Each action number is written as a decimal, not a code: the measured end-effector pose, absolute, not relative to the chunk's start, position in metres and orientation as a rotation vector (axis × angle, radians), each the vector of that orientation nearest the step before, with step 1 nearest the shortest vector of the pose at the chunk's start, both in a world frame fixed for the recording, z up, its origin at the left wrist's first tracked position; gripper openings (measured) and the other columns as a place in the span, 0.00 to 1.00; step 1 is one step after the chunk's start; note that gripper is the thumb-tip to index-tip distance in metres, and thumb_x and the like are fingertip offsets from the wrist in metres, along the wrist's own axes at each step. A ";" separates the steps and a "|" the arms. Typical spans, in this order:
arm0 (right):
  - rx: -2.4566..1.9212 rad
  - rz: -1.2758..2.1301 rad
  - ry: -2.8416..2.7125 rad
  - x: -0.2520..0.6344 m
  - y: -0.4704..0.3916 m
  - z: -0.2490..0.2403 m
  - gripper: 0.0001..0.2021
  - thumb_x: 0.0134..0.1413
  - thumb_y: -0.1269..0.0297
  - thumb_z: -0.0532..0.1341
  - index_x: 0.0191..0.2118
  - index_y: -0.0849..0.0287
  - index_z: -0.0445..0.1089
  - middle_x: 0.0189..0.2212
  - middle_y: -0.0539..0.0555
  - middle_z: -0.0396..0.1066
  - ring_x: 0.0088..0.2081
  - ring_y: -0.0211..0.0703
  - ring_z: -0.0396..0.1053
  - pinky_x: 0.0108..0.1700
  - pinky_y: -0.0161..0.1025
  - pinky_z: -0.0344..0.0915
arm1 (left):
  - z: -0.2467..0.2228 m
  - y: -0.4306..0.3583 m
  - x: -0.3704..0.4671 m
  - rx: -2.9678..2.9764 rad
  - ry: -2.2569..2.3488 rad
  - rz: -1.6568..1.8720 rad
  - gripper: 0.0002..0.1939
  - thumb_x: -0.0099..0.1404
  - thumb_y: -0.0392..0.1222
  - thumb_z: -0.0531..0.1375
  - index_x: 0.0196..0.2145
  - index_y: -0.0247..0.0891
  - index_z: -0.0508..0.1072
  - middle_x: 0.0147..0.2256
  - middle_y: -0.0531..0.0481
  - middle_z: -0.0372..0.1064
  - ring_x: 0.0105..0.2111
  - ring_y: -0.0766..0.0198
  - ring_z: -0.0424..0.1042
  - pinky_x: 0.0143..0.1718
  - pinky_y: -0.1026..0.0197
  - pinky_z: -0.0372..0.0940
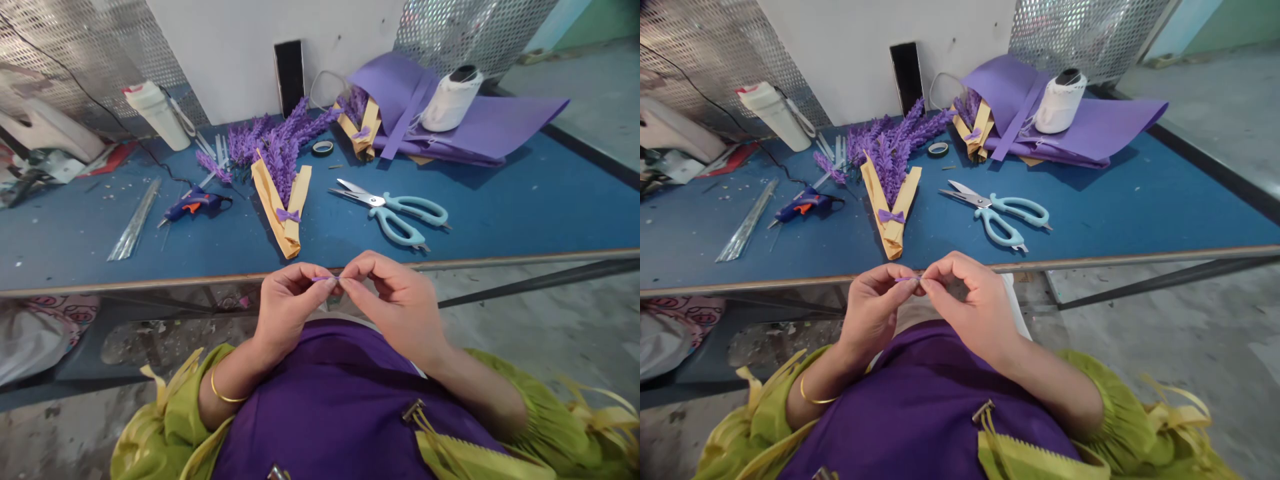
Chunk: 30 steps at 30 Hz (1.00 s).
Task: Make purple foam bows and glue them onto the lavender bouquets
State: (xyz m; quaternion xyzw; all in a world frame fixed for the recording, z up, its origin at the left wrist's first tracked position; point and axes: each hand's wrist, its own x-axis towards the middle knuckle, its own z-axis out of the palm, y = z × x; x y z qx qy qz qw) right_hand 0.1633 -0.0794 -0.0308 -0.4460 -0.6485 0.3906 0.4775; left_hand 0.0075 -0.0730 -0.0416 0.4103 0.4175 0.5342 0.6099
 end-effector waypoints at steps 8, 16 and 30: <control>-1.488 0.049 -1.953 0.224 -0.028 -0.030 0.12 0.64 0.60 0.58 0.47 0.57 0.74 0.44 0.60 0.75 0.43 0.52 0.73 0.43 0.45 0.68 | -0.039 -0.067 0.002 0.798 0.965 1.329 0.05 0.55 0.38 0.71 0.26 0.36 0.79 0.24 0.52 0.76 0.26 0.71 0.73 0.33 0.69 0.68; -1.759 -0.437 -2.387 0.260 0.012 -0.028 0.17 0.63 0.60 0.57 0.50 0.65 0.73 0.42 0.64 0.73 0.41 0.57 0.71 0.37 0.46 0.63 | -0.037 -0.060 -0.011 0.748 0.866 1.364 0.06 0.56 0.38 0.70 0.26 0.34 0.78 0.23 0.51 0.74 0.25 0.71 0.72 0.31 0.70 0.67; -1.741 -0.253 -2.485 0.274 0.017 -0.026 0.22 0.66 0.57 0.51 0.55 0.66 0.70 0.49 0.67 0.69 0.44 0.55 0.71 0.42 0.44 0.64 | -0.029 -0.054 -0.030 0.495 0.535 1.175 0.12 0.56 0.41 0.72 0.23 0.33 0.74 0.22 0.55 0.69 0.23 0.74 0.70 0.28 0.74 0.68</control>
